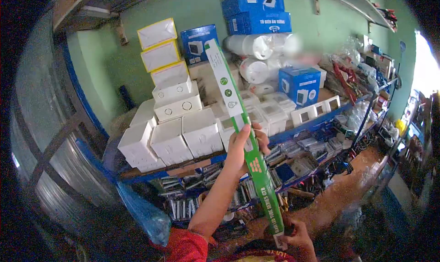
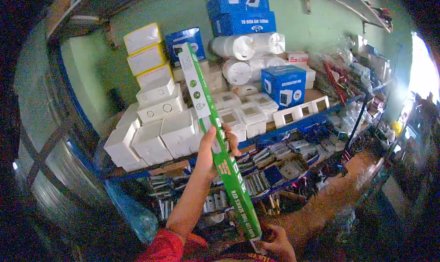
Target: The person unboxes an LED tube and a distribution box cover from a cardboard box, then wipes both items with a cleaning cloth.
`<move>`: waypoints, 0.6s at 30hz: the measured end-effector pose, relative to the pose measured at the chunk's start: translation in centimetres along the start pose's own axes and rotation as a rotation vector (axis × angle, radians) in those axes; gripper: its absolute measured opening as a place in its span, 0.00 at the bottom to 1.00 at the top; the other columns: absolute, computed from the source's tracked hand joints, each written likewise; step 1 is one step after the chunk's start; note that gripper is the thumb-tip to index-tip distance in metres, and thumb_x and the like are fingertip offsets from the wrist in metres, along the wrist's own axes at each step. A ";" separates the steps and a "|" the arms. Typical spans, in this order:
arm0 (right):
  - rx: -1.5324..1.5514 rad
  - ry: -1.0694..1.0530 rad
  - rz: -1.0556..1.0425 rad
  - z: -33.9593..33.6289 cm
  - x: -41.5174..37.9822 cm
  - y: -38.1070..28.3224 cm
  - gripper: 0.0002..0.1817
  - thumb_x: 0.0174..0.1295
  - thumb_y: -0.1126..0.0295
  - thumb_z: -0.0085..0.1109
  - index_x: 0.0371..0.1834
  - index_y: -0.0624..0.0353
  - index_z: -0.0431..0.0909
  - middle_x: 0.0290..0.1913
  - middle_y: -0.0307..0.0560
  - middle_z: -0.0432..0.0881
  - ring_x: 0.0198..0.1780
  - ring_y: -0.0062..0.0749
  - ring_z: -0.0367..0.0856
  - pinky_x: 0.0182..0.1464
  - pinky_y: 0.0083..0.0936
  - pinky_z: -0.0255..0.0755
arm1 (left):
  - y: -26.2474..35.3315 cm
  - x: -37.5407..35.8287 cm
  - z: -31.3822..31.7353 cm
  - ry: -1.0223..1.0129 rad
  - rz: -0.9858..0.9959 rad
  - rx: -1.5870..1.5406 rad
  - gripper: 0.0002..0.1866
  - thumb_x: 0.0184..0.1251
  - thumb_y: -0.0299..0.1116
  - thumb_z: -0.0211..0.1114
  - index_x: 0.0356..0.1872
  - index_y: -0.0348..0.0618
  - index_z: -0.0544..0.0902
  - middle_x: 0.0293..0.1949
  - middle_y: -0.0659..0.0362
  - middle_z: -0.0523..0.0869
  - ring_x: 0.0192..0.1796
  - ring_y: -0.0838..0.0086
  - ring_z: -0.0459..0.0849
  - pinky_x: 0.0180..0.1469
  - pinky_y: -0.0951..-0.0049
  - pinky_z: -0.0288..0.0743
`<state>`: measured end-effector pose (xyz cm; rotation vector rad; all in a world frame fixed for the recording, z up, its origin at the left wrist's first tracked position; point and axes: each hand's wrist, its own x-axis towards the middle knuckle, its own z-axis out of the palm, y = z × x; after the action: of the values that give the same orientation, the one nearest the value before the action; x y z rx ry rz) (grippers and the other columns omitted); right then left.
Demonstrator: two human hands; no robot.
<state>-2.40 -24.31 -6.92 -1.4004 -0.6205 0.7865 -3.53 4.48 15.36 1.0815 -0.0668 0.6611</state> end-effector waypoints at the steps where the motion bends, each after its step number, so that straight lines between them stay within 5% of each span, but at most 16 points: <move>1: 0.036 0.076 0.001 0.2 -0.5 -0.1 0.25 0.41 0.74 0.73 0.45 0.66 0.78 0.35 0.42 0.84 0.35 0.22 0.81 0.37 0.22 0.76 | 0.0 -0.1 -0.4 -0.092 -0.043 -0.015 0.23 0.70 0.49 0.52 0.54 0.41 0.69 0.37 0.47 0.82 0.32 0.65 0.84 0.37 0.64 0.80; 4: -0.108 -0.007 -0.184 0.1 0.3 -1.0 0.25 0.40 0.73 0.73 0.45 0.65 0.78 0.36 0.42 0.84 0.37 0.21 0.81 0.38 0.21 0.75 | -1.3 -1.5 0.8 -0.134 -0.042 0.097 0.27 0.67 0.43 0.58 0.61 0.41 0.65 0.46 0.46 0.81 0.40 0.65 0.84 0.41 0.68 0.80; 5: -0.114 0.036 -0.159 0.7 0.2 -2.0 0.28 0.40 0.72 0.74 0.48 0.66 0.76 0.40 0.45 0.82 0.41 0.24 0.80 0.43 0.24 0.74 | -1.1 -2.7 0.8 -0.196 -0.094 0.258 0.30 0.65 0.40 0.61 0.65 0.41 0.62 0.51 0.48 0.80 0.49 0.67 0.81 0.49 0.67 0.77; 7: -0.124 0.122 -0.103 2.9 -0.4 -5.9 0.34 0.41 0.72 0.74 0.55 0.69 0.71 0.47 0.49 0.80 0.51 0.29 0.77 0.54 0.30 0.72 | -2.8 -4.5 1.3 -0.249 -0.023 0.486 0.38 0.62 0.41 0.66 0.66 0.40 0.55 0.53 0.51 0.76 0.50 0.65 0.79 0.56 0.64 0.73; 11: -0.100 0.155 -0.328 3.9 2.9 -4.4 0.31 0.38 0.70 0.74 0.49 0.68 0.73 0.44 0.47 0.80 0.45 0.28 0.79 0.49 0.26 0.74 | -3.4 -8.4 1.9 -0.319 0.257 1.035 0.48 0.55 0.47 0.70 0.68 0.38 0.48 0.58 0.46 0.71 0.59 0.57 0.72 0.62 0.60 0.66; 14: -0.211 0.286 -0.435 5.7 5.7 -5.1 0.29 0.39 0.70 0.73 0.47 0.67 0.73 0.41 0.46 0.81 0.40 0.26 0.79 0.42 0.24 0.74 | -1.6 -11.1 2.4 -0.194 -0.119 1.055 0.51 0.51 0.47 0.72 0.68 0.36 0.48 0.60 0.40 0.68 0.64 0.51 0.67 0.64 0.59 0.63; 16: -0.354 0.296 -0.661 8.1 5.9 -9.7 0.26 0.39 0.71 0.73 0.44 0.65 0.73 0.36 0.44 0.79 0.34 0.25 0.77 0.35 0.22 0.71 | -1.8 -11.3 1.2 -0.059 0.144 1.212 0.48 0.52 0.45 0.71 0.68 0.34 0.52 0.59 0.38 0.69 0.62 0.48 0.70 0.62 0.59 0.66; 17: -0.037 0.193 -0.524 9.6 6.8 -9.8 0.25 0.40 0.71 0.74 0.43 0.65 0.74 0.36 0.43 0.79 0.34 0.25 0.76 0.35 0.22 0.71 | -0.9 -11.4 0.6 0.008 0.228 1.274 0.47 0.52 0.45 0.70 0.67 0.34 0.54 0.60 0.40 0.70 0.61 0.51 0.72 0.61 0.59 0.66; 18: -0.084 0.124 -0.515 10.5 7.1 -10.6 0.24 0.41 0.70 0.74 0.42 0.64 0.74 0.36 0.43 0.79 0.35 0.25 0.76 0.36 0.22 0.71 | 0.1 -11.5 -0.1 0.077 0.306 1.332 0.46 0.53 0.46 0.70 0.67 0.34 0.56 0.61 0.41 0.70 0.60 0.55 0.73 0.61 0.59 0.67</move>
<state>-5.09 -12.22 4.00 -1.2737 -0.8772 0.2639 -12.88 -0.78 11.30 2.3474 0.3315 1.0509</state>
